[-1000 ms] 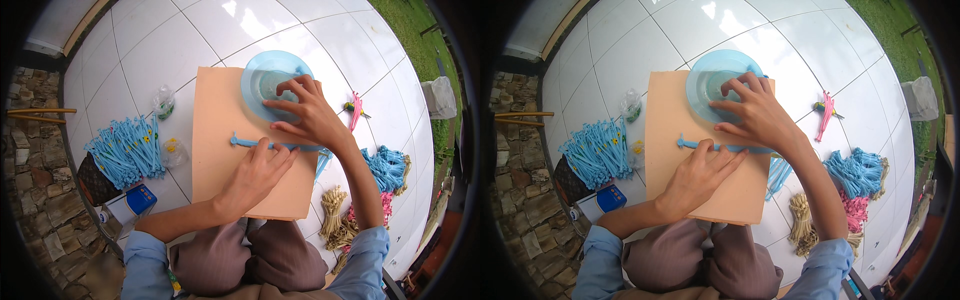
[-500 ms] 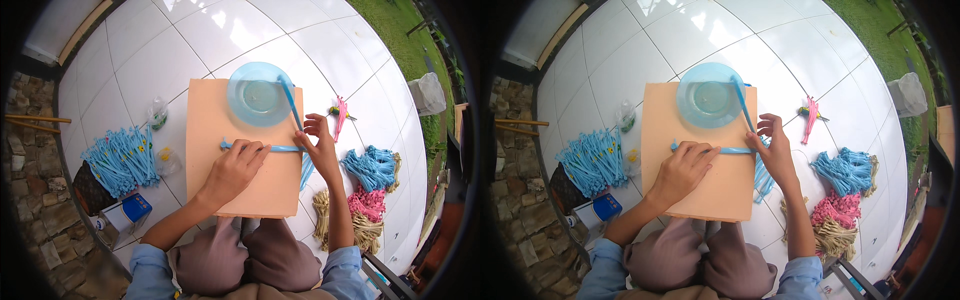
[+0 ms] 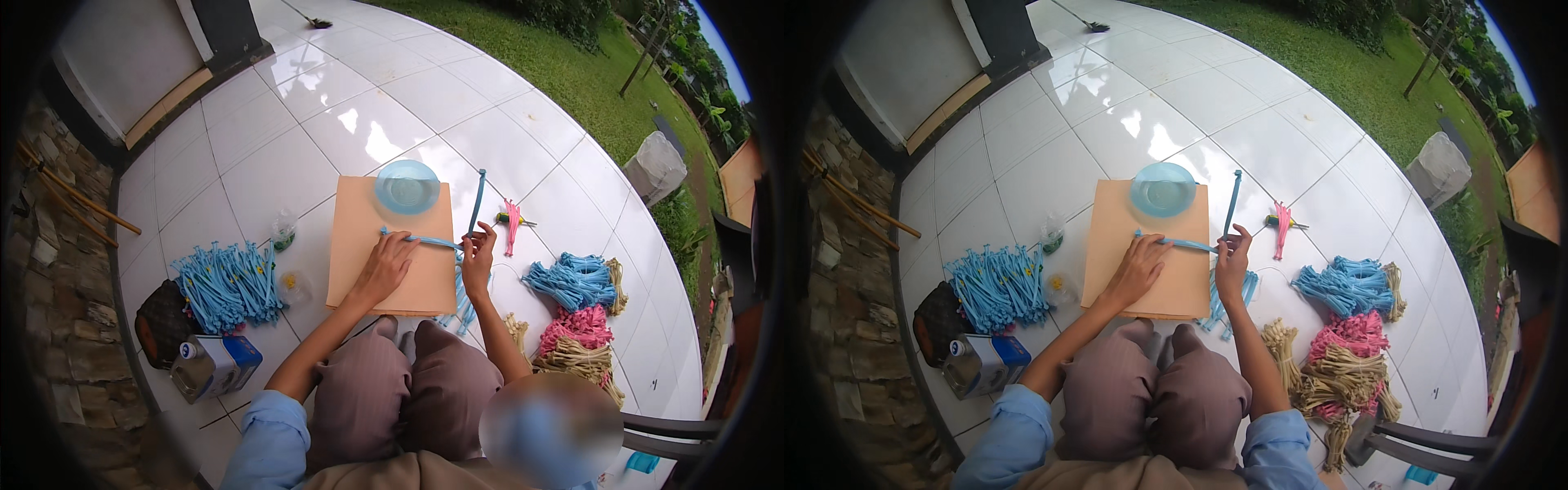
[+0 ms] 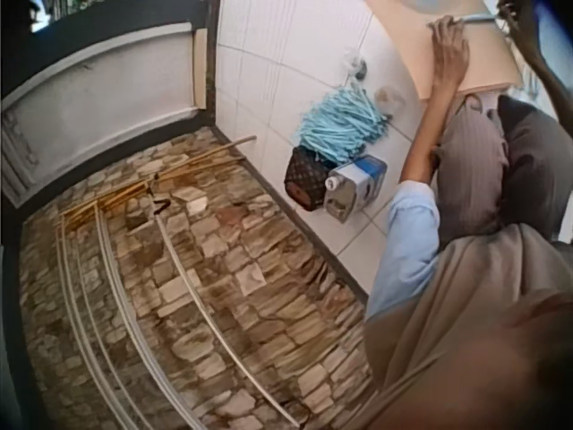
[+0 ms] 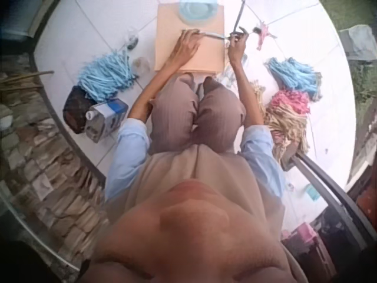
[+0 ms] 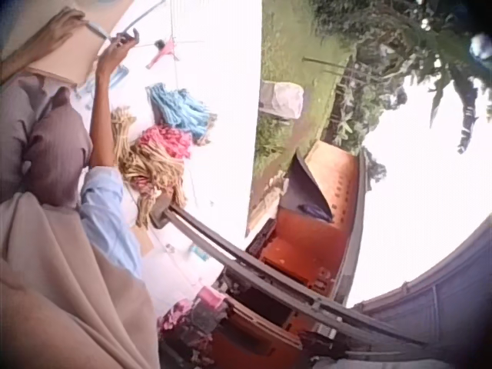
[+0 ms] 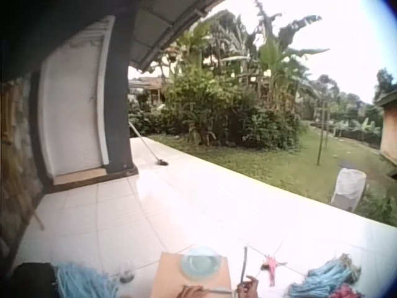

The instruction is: The person applies adhesive to blue shoe straps using a brush, dipping the brush into a small dish of liquid, and then sets the straps onto a stack of similar blue components.

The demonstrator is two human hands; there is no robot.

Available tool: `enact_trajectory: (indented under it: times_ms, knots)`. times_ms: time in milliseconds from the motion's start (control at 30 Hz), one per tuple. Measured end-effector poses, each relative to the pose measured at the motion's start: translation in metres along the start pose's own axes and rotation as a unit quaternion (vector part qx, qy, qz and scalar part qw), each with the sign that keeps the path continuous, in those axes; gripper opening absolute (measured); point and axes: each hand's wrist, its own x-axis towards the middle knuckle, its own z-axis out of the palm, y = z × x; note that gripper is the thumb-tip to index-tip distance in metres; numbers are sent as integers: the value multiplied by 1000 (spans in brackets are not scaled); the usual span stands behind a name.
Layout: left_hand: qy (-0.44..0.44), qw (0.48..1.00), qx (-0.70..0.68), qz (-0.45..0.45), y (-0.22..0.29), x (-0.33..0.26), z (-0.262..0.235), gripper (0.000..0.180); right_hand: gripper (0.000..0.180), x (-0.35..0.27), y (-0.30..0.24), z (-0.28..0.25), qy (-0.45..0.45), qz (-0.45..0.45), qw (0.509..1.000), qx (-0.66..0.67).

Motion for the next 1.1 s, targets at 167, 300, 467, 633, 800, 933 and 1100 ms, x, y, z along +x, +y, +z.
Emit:
enact_trajectory:
  times_ms: [167,300,467,633,800,933,1100]
  knots:
    - [48,998,-33,-29,7,-12,-38,53,36,-3,-35,-32,-17,-98,992,-81]
    - [250,962,-93,-58,14,-7,-93,43,32,11,-109,-34,-49,-242,960,-134]
    - [483,870,-102,10,45,8,-176,37,31,12,-216,13,-108,-293,948,-62]
    - [504,860,-47,72,78,5,-225,42,28,2,-263,53,-178,-249,951,-37]
    - [411,911,11,24,82,-1,-202,31,24,-7,-208,69,-188,-263,941,-101]
    - [235,967,95,30,66,15,-167,42,22,-6,-148,62,-206,-330,902,-187]
    - [-27,988,148,-42,1,0,-82,66,17,1,-98,56,-388,-280,841,-252]
